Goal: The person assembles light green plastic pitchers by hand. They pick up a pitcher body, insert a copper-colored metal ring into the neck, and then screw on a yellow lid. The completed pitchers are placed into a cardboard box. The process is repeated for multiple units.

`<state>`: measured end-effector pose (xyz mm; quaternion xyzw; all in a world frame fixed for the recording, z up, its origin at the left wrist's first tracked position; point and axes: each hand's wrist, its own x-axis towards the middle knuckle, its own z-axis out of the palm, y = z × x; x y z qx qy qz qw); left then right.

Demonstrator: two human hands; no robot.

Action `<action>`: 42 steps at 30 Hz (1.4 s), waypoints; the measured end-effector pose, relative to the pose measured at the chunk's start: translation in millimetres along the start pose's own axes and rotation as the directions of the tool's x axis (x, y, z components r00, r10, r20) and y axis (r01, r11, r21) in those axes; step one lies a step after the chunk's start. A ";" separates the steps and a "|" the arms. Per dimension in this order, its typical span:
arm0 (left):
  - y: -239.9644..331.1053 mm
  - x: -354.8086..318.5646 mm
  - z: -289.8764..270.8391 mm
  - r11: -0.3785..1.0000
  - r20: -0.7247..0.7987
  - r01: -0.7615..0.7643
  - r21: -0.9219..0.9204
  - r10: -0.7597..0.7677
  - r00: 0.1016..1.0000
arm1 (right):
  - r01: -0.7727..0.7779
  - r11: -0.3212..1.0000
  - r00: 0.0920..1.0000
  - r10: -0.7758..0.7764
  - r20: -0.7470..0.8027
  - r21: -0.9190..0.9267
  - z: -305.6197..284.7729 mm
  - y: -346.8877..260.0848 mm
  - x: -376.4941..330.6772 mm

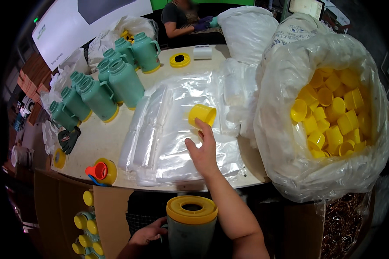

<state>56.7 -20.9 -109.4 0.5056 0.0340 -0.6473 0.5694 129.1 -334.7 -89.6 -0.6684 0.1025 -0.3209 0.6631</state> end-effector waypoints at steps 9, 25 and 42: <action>-6.3 4.4 -9.9 0.997 0.060 -0.042 0.062 0.038 0.997 | 0.029 0.993 0.999 -0.031 -0.016 -0.112 -0.3 -3.1 1.7; -12.3 8.4 -19.9 0.998 0.142 -0.038 0.051 0.031 0.989 | 0.029 0.996 1.000 -0.029 0.006 -0.081 1.8 -0.3 1.9; -12.2 8.5 -18.3 0.998 0.169 -0.065 0.019 0.061 0.984 | 0.003 0.997 1.000 -0.001 0.028 -0.079 3.1 -1.7 -1.6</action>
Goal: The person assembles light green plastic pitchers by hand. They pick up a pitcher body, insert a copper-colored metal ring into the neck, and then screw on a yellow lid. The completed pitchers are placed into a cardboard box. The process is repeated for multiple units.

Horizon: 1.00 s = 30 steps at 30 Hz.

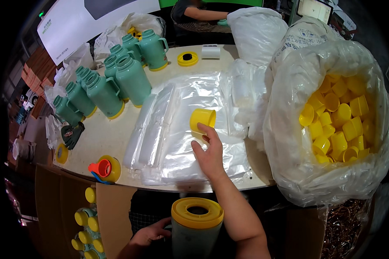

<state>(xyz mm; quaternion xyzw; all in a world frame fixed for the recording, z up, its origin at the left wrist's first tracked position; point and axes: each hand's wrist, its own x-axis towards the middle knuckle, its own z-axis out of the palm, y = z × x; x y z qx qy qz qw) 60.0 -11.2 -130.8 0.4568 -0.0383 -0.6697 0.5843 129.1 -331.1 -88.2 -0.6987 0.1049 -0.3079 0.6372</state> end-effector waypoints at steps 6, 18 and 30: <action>-18.0 8.2 -8.2 0.993 0.016 -0.114 -0.017 0.115 0.993 | -0.013 0.999 1.000 0.013 0.001 0.041 0.8 1.1 0.6; -8.7 8.7 -5.7 0.994 0.021 -0.097 0.056 0.096 0.995 | -0.023 1.000 0.998 0.023 0.052 -0.008 6.8 13.5 6.2; 15.8 2.2 0.9 0.994 -0.051 0.075 0.082 -0.071 0.996 | -0.060 0.998 0.994 0.062 0.088 -0.026 10.1 16.0 8.7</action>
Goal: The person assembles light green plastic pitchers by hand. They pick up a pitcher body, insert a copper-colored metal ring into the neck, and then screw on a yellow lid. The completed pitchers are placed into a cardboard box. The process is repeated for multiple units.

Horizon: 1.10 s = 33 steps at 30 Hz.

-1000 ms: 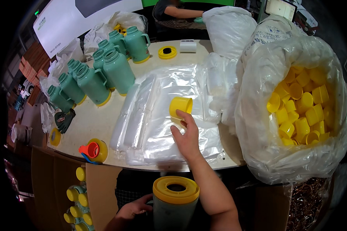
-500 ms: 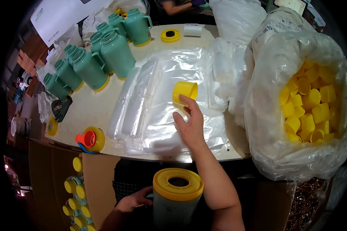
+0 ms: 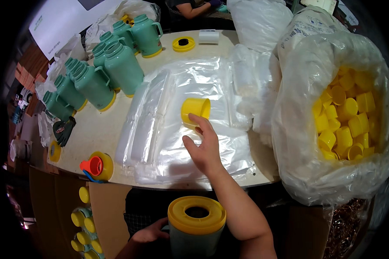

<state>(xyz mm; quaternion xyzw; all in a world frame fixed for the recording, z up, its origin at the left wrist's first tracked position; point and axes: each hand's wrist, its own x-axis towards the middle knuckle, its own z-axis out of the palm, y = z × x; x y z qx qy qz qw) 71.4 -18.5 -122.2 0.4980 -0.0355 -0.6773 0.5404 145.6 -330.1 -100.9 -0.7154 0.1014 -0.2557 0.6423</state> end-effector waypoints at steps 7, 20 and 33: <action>3.3 2.1 -4.0 0.989 0.014 -0.027 0.144 0.026 1.000 | -0.049 0.998 0.999 0.048 -0.024 -0.029 2.1 -10.4 -0.6; -19.1 7.7 -24.4 0.989 -0.051 0.145 0.042 -0.142 0.989 | 0.035 0.999 0.993 -0.034 -0.112 0.012 -4.5 -9.8 -2.0; -25.4 11.8 -26.9 0.985 -0.079 0.151 0.083 -0.144 0.986 | -0.020 0.965 0.999 0.010 0.036 0.262 -9.7 -20.5 -17.0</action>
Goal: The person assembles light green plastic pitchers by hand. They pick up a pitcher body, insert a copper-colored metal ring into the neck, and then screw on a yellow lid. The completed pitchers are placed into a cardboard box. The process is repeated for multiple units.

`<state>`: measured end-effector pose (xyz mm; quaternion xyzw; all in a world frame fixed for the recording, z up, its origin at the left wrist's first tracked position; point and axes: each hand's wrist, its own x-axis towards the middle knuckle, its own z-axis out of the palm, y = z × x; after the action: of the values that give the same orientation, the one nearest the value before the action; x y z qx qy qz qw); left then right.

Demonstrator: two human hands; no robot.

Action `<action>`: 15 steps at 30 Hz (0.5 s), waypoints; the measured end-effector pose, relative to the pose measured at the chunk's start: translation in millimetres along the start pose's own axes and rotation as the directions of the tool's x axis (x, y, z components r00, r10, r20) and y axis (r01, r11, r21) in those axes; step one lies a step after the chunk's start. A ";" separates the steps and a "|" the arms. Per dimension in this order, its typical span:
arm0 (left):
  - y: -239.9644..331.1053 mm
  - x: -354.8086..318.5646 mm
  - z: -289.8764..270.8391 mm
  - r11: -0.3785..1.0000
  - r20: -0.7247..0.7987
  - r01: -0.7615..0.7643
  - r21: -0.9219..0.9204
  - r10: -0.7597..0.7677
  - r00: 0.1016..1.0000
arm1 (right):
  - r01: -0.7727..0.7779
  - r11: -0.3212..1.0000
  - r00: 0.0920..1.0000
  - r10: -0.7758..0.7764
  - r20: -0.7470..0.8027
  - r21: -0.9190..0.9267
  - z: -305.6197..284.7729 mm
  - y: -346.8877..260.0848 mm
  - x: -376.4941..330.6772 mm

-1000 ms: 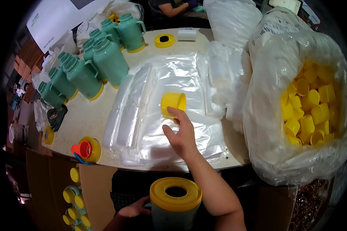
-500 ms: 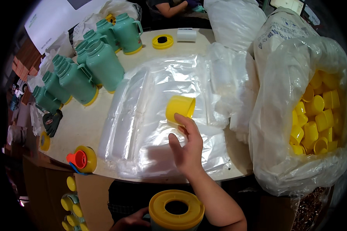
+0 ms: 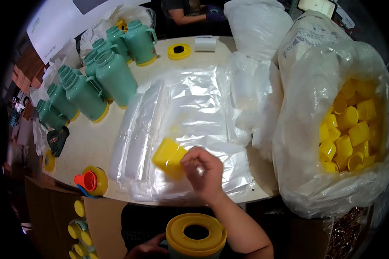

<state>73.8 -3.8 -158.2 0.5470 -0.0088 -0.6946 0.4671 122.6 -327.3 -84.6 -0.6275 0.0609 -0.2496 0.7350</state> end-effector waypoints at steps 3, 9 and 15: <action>11.9 -1.3 4.6 1.000 0.014 -0.001 0.023 0.001 1.000 | 0.022 0.997 0.998 -0.018 0.052 -0.073 -0.9 -2.4 1.0; 37.7 -16.0 23.1 0.997 0.072 -0.081 -0.019 0.082 0.994 | -0.013 0.997 1.000 0.012 -0.010 -0.081 7.8 -4.5 3.3; 48.7 -19.5 28.2 0.999 0.056 -0.045 0.015 0.044 0.997 | -0.001 0.998 0.997 -0.004 -0.080 -0.065 8.1 -2.8 6.5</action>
<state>82.6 -32.5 -106.8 0.5309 -0.0399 -0.6989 0.4776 130.7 -323.2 -78.8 -0.6406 0.0980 -0.2729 0.7111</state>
